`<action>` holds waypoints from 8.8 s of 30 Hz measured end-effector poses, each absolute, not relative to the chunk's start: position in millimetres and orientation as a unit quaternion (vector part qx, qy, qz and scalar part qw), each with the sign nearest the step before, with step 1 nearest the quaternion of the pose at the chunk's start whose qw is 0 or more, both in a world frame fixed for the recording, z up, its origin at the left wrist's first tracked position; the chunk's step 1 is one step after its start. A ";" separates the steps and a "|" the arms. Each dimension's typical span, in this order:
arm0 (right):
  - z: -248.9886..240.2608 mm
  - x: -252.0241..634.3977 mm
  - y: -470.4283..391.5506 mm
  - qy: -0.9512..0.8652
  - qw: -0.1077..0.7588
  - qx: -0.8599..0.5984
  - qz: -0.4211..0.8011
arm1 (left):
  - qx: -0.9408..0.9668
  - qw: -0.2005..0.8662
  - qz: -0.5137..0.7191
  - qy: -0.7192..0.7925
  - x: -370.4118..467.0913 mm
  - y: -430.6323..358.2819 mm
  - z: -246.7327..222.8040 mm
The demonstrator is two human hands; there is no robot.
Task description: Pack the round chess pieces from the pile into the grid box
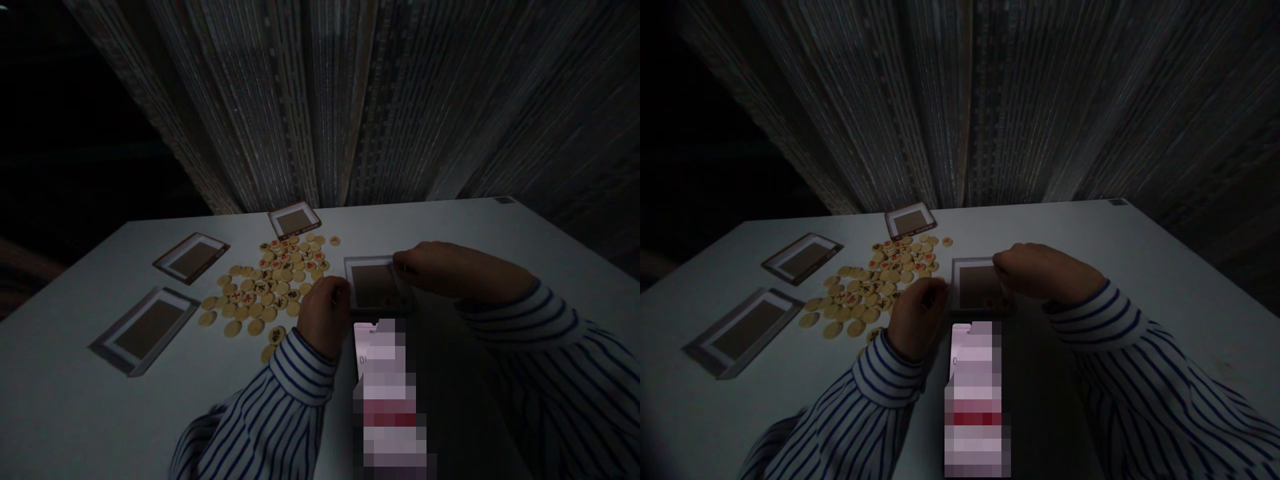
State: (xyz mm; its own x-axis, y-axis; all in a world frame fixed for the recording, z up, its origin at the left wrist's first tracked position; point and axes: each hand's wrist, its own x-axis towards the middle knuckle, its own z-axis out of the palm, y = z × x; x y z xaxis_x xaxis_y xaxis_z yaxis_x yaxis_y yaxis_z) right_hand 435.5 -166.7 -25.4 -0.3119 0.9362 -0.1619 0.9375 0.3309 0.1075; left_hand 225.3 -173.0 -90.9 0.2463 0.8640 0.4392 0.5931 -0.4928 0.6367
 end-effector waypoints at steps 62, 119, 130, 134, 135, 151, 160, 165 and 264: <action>34.4 347.7 -173.1 0.865 -0.084 0.494 0.013 | 0.451 0.346 0.703 0.428 135.8 -153.8 -28.9; 1.0 296.2 -141.3 0.906 -0.011 0.423 -0.004 | 0.859 0.086 0.171 0.474 80.1 -123.6 -73.1; -4.5 303.3 -139.2 0.918 -0.044 0.394 0.009 | 0.814 0.070 0.286 0.500 55.9 -134.3 -58.2; -0.3 300.3 -140.7 0.916 -0.019 0.400 0.015 | 0.815 0.065 0.294 0.495 51.7 -147.2 -52.1; 0.5 299.4 -140.8 0.914 -0.013 0.405 0.015 | 0.818 0.066 0.292 0.490 50.7 -151.4 -51.3; -10.9 300.5 -137.1 0.916 -0.019 0.400 0.013 | 0.845 0.082 0.225 0.478 51.8 -199.1 -75.1; -12.2 302.5 -136.9 0.922 -0.028 0.385 0.025 | 0.858 0.041 0.187 0.476 55.0 -203.0 -80.1; -11.9 301.6 -136.9 0.918 -0.020 0.396 0.031 | 0.864 0.024 0.182 0.470 56.4 -202.4 -82.1; -34.4 248.6 -99.3 0.909 0.011 0.413 0.051 | 0.810 0.060 0.276 0.513 72.3 -105.1 -76.0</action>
State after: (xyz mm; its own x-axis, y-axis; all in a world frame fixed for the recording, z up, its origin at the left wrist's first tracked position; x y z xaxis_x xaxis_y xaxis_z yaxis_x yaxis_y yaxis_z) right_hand 248.6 -99.3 -34.4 -0.6594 0.7515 0.0219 0.7492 0.6545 0.1016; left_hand 72.3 -105.1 -76.0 0.3203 0.8649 0.3864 0.7990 -0.4658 0.3804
